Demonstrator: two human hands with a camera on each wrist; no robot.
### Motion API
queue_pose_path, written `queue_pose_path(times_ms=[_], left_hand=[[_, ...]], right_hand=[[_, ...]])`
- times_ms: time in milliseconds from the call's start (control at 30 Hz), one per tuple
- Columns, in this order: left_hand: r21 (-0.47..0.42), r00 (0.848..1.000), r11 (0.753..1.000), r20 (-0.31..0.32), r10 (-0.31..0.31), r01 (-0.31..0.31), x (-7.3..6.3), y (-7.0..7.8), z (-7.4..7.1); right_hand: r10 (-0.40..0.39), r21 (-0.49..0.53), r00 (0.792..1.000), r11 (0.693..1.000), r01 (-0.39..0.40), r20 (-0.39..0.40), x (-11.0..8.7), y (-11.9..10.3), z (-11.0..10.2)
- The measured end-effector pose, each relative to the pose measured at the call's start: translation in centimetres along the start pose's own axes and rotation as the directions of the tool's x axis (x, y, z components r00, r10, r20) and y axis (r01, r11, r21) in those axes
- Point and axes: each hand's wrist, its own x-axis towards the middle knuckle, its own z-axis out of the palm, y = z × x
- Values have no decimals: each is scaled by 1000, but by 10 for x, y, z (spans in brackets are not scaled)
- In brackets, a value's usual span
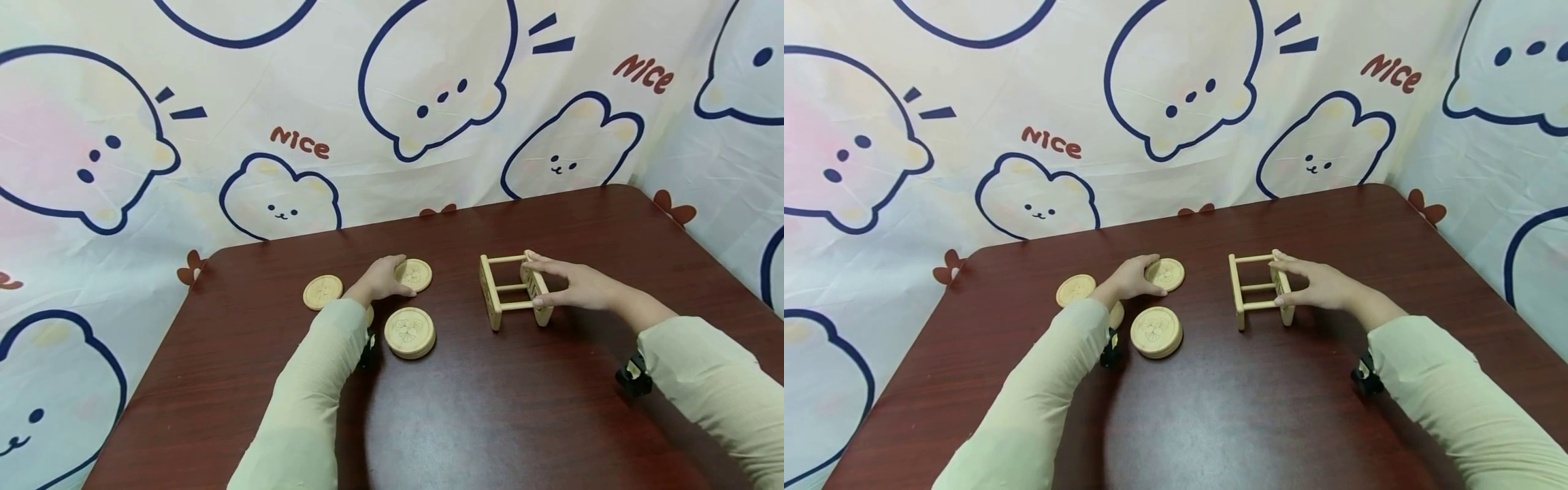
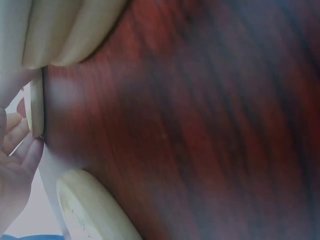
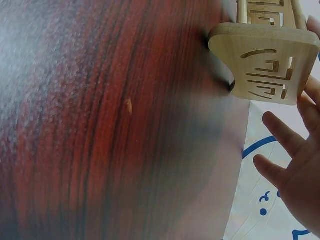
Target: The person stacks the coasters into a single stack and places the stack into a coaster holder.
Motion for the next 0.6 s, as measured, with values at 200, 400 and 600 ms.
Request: queue_pose_path(times_ms=[200, 400, 600], left_hand=[[-16, 1000, 1000, -20, -1, 1, -2, -2, -1], [-59, 999, 998, -49, -12, 9, -8, -2, -4], [-92, 996, 996, -86, 14, -22, -17, 1, -10]], right_hand=[[3, -1, 1000, 1000, -3, -1, -1, 0, 0], [-4, 2, 1000, 1000, 4, -4, -1, 1, 2], [-3, -2, 1000, 1000, 3, -4, -1, 1, 2]])
